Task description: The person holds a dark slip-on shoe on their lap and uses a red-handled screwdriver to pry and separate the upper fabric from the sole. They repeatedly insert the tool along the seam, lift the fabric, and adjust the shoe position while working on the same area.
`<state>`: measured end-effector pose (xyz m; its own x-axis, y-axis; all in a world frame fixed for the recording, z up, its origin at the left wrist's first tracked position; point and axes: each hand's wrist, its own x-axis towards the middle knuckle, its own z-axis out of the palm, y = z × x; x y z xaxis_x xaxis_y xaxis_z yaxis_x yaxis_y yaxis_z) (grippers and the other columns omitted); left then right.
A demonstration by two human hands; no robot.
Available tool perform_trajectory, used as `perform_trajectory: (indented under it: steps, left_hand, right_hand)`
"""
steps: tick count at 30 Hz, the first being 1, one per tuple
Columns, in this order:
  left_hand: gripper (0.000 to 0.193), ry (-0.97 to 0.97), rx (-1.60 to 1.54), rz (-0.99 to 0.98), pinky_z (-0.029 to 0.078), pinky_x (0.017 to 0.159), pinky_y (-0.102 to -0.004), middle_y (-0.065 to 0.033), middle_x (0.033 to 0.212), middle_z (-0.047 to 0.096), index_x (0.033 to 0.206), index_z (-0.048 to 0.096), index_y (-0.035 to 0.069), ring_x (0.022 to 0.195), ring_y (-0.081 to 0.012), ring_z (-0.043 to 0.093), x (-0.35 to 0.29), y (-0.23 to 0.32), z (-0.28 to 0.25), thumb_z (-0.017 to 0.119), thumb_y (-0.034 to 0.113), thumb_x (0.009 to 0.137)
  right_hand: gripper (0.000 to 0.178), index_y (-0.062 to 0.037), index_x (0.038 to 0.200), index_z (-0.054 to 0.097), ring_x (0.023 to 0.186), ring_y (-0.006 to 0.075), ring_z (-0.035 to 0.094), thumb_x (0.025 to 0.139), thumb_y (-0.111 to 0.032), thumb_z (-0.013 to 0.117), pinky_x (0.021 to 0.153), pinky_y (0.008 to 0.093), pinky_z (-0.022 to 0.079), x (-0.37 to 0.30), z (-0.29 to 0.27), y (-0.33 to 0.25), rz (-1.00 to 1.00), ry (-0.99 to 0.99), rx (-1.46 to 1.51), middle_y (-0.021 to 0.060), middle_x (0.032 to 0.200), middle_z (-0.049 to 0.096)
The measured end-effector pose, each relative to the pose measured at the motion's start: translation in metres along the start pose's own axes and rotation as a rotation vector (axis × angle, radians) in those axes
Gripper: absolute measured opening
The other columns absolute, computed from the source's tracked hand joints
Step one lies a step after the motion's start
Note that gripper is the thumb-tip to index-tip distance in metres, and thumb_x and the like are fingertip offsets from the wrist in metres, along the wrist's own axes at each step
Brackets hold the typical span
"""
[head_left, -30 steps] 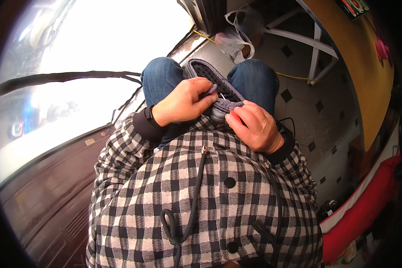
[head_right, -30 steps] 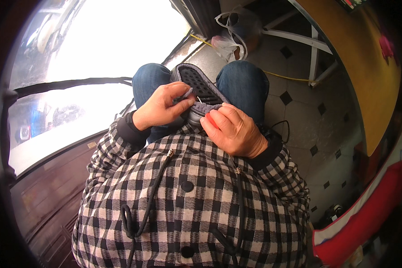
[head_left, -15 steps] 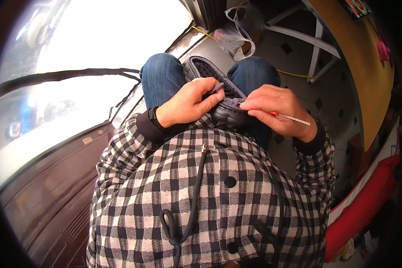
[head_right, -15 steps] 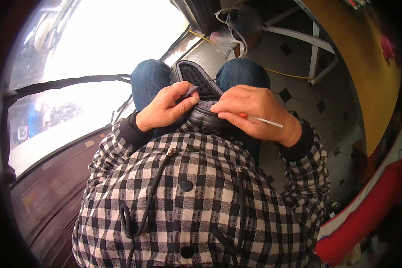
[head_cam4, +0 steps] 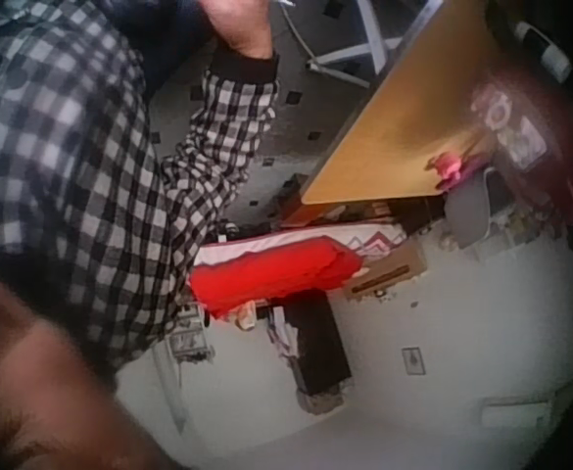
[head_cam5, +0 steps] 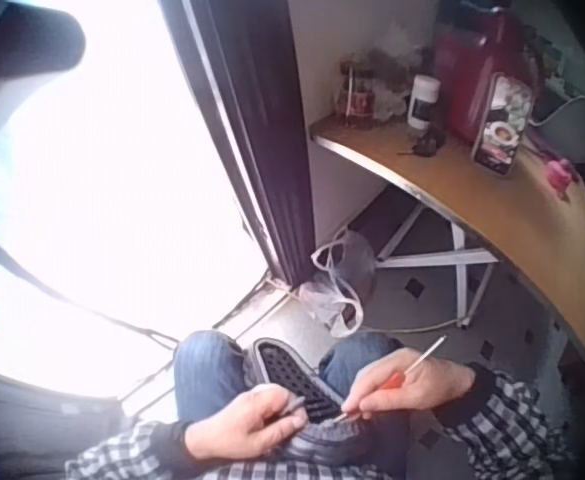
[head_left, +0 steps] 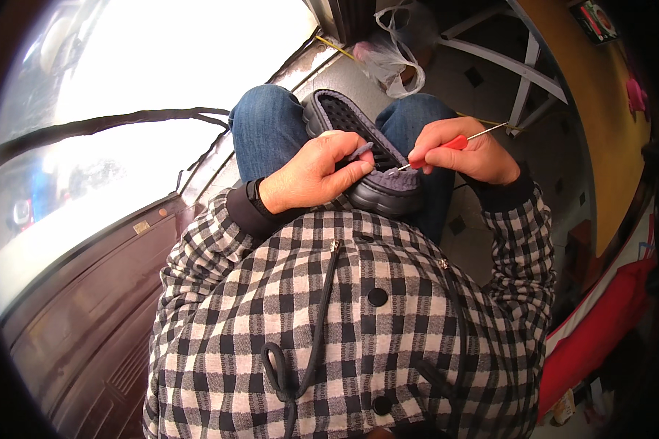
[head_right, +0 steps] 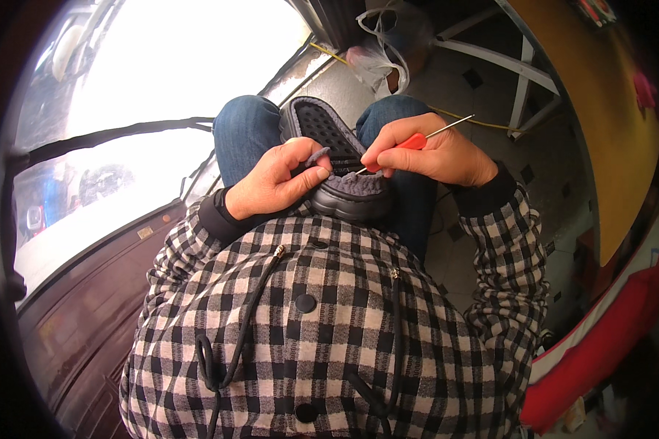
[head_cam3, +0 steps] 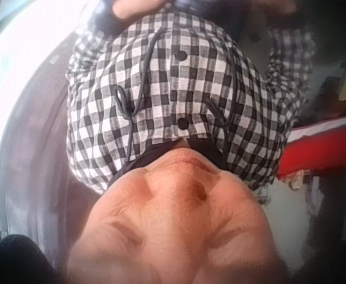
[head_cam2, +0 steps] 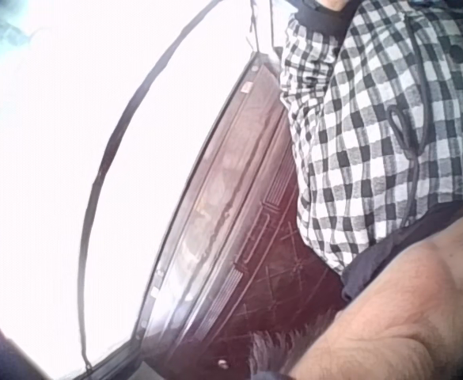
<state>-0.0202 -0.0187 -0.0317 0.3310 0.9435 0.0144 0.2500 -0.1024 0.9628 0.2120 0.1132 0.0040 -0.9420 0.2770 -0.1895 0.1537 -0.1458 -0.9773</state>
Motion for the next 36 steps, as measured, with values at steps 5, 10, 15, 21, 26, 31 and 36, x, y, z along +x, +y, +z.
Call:
perform_trajectory:
  steps: [5, 10, 15, 21, 26, 31, 36]
  left_hand:
    - [0.015, -0.005, 0.025, 0.014, 0.041, 0.066, -0.024, -0.0039, 0.081, 0.052, 0.092, 0.056, 0.001, 0.073, -0.0107, 0.049, 0.004, 0.003, -0.001, 0.058, 0.015, 0.092]
    - [0.014, -0.009, 0.014, 0.005, 0.041, 0.067, -0.0243, -0.0042, 0.081, 0.052, 0.091, 0.056, 0.001, 0.073, -0.0113, 0.05, 0.005, 0.003, -0.001, 0.058, 0.015, 0.092]
    - [0.014, -0.003, 0.014, 0.032, 0.041, 0.067, -0.0244, -0.0044, 0.081, 0.053, 0.091, 0.056, 0.0, 0.074, -0.0114, 0.05, 0.004, 0.003, -0.002, 0.058, 0.014, 0.091]
    - [0.013, -0.051, -0.02, 0.045, 0.042, 0.069, -0.0245, -0.0047, 0.083, 0.052, 0.09, 0.055, 0.0, 0.076, -0.0121, 0.051, 0.016, -0.006, -0.006, 0.058, 0.012, 0.091]
    - [0.012, -0.037, -0.023, 0.061, 0.041, 0.071, -0.024, -0.0048, 0.083, 0.052, 0.091, 0.055, 0.0, 0.077, -0.0122, 0.05, 0.011, -0.015, -0.005, 0.058, 0.012, 0.091]
    - [0.013, -0.031, 0.002, 0.111, 0.041, 0.072, -0.0247, -0.0052, 0.083, 0.052, 0.09, 0.055, 0.001, 0.078, -0.0132, 0.05, 0.01, -0.015, -0.006, 0.057, 0.013, 0.091]
    - [0.013, -0.023, 0.02, 0.153, 0.041, 0.071, -0.0262, -0.006, 0.083, 0.052, 0.089, 0.054, 0.001, 0.077, -0.0155, 0.051, 0.01, -0.015, -0.006, 0.058, 0.013, 0.091]
  right_hand:
    - [0.014, 0.0036, 0.093, 0.066, 0.075, 0.0142, 0.06, 0.087, -0.007, 0.059, 0.07, 0.0249, 0.049, -0.001, -0.007, 0.014, 0.009, -0.006, 0.139, 0.0116, 0.088, 0.066]
    - [0.014, 0.0028, 0.095, 0.067, 0.076, 0.0123, 0.061, 0.088, -0.006, 0.059, 0.071, 0.0241, 0.05, -0.001, -0.012, 0.019, -0.025, -0.039, 0.166, 0.0098, 0.09, 0.067]
    - [0.013, 0.0026, 0.094, 0.067, 0.079, 0.0133, 0.062, 0.086, -0.005, 0.06, 0.072, 0.0247, 0.05, 0.0, -0.011, 0.006, -0.039, -0.052, 0.112, 0.0094, 0.091, 0.067]
    - [0.015, -0.0003, 0.092, 0.066, 0.078, 0.0257, 0.064, 0.077, 0.001, 0.066, 0.068, 0.0317, 0.05, -0.008, 0.012, -0.014, -0.393, 0.026, -0.523, 0.0122, 0.085, 0.066]
    - [0.016, -0.0007, 0.091, 0.066, 0.077, 0.0254, 0.064, 0.076, 0.002, 0.066, 0.067, 0.0318, 0.05, -0.007, 0.02, -0.018, -0.419, 0.038, -0.579, 0.012, 0.086, 0.066]
    - [0.015, 0.0002, 0.09, 0.066, 0.076, 0.0253, 0.064, 0.076, 0.004, 0.064, 0.067, 0.0316, 0.05, -0.009, 0.017, -0.016, -0.374, 0.05, -0.481, 0.0136, 0.085, 0.066]
    - [0.013, 0.0013, 0.092, 0.066, 0.079, 0.0204, 0.063, 0.08, 0.001, 0.062, 0.07, 0.028, 0.049, -0.017, 0.011, -0.011, -0.334, 0.067, -0.398, 0.012, 0.087, 0.066]
